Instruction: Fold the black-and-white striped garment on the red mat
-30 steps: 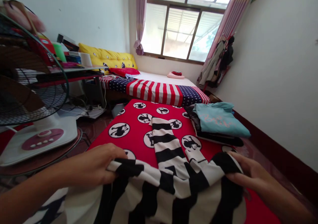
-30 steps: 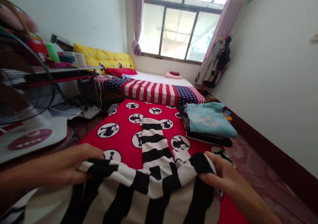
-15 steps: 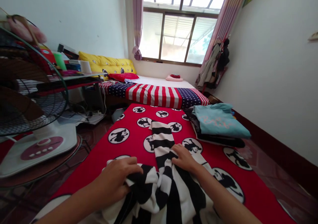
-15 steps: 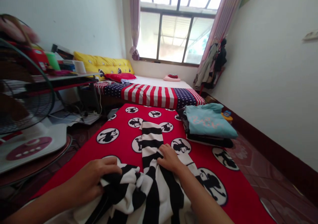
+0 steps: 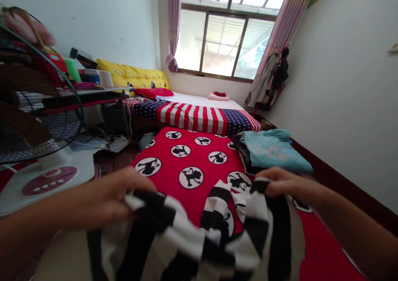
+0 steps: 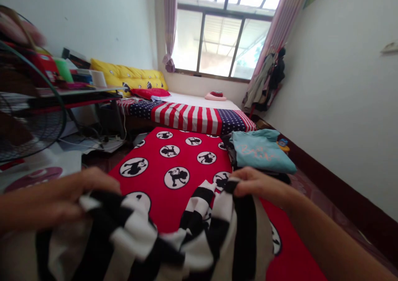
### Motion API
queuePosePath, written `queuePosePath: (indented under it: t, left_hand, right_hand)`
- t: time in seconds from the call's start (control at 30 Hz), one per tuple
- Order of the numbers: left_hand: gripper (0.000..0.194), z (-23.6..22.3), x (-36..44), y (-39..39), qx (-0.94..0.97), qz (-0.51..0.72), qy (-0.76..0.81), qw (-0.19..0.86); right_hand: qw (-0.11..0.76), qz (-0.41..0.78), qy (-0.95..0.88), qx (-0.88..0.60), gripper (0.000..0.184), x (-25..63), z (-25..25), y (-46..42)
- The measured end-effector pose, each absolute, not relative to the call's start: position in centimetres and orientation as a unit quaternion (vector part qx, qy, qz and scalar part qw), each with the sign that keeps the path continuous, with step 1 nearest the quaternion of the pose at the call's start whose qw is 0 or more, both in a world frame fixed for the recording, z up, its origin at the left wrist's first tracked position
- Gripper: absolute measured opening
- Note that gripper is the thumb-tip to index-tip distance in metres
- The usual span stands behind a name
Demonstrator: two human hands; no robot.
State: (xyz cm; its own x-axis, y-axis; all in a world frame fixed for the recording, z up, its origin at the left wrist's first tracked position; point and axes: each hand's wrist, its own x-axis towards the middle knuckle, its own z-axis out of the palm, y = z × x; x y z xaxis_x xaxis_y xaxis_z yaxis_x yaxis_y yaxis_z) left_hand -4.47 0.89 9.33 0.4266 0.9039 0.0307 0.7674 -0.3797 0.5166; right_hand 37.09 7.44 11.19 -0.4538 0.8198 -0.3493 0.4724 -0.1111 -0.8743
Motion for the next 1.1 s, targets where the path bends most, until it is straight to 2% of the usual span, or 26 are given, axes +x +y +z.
queuePosePath:
  t: [0.03,0.07,0.13,0.17,0.23,0.27,0.33,0.43,0.5,0.6,0.67,0.77,0.83,0.9,1.03,1.1]
  left_hand:
    - [0.032,10.7,-4.0,3.2,0.822,0.158,0.497,0.227]
    - [0.035,12.0,-3.5,5.6,0.814,0.198,0.511,0.192]
    - [0.041,13.7,-2.4,10.1,0.743,0.309,0.593,0.012]
    - [0.041,14.0,-1.9,11.9,0.723,0.330,0.607,-0.025]
    - [0.041,13.1,-1.3,14.0,0.671,0.364,0.637,-0.108]
    - [0.043,12.0,-1.1,14.4,0.665,0.367,0.639,-0.124]
    - [0.043,8.8,-0.8,13.7,0.682,0.355,0.626,-0.130]
    - [0.029,2.7,0.2,9.9,0.750,0.317,0.575,-0.082]
    - [0.020,-1.2,1.1,6.2,0.785,0.333,0.522,-0.026]
    - [0.022,-5.4,2.0,0.9,0.807,0.318,0.497,0.033]
    - [0.026,-7.0,2.0,-1.5,0.822,0.271,0.496,0.060]
    - [0.026,-7.9,1.4,-2.6,0.823,0.221,0.519,0.070]
    - [0.025,-8.1,1.1,-1.9,0.813,0.229,0.532,0.054]
    - [0.036,-8.3,1.0,-0.7,0.811,0.243,0.532,0.032]
    - [0.060,-9.2,2.0,2.3,0.807,0.246,0.535,0.025]
    - [0.067,-9.9,2.9,3.8,0.793,0.257,0.551,0.035]
  right_hand:
    - [0.232,0.538,-0.628,-0.512,0.018,37.4,12.2,9.2]
    - [0.314,0.496,-0.616,-0.525,0.022,37.6,12.8,11.2]
    - [0.477,0.384,-0.592,-0.525,0.032,37.4,13.1,15.0]
    - [0.543,0.307,-0.577,-0.527,0.035,37.1,12.5,16.5]
    - [0.624,0.177,-0.547,-0.529,0.041,36.7,10.1,18.2]
    - [0.636,0.140,-0.543,-0.530,0.044,36.5,8.5,18.2]
    - [0.615,0.144,-0.563,-0.533,0.045,36.5,4.6,16.4]
    - [0.534,0.199,-0.615,-0.546,0.041,37.1,-1.1,10.9]
    - [0.487,0.194,-0.645,-0.556,0.034,37.5,-3.9,6.7]
    - [0.450,0.164,-0.649,-0.592,0.025,38.2,-6.2,1.8]
    - [0.411,0.171,-0.654,-0.612,0.028,38.4,-6.9,-0.2]
    - [0.297,0.211,-0.702,-0.612,0.034,38.2,-7.4,-1.4]
    - [0.231,0.231,-0.733,-0.597,0.028,37.5,-7.4,-1.3]
    - [0.216,0.227,-0.739,-0.596,0.024,36.3,-7.3,-0.9]
    - [0.236,0.201,-0.741,-0.596,0.068,33.0,-7.3,0.5]
    - [0.217,0.194,-0.756,-0.587,0.081,31.1,-7.5,1.2]
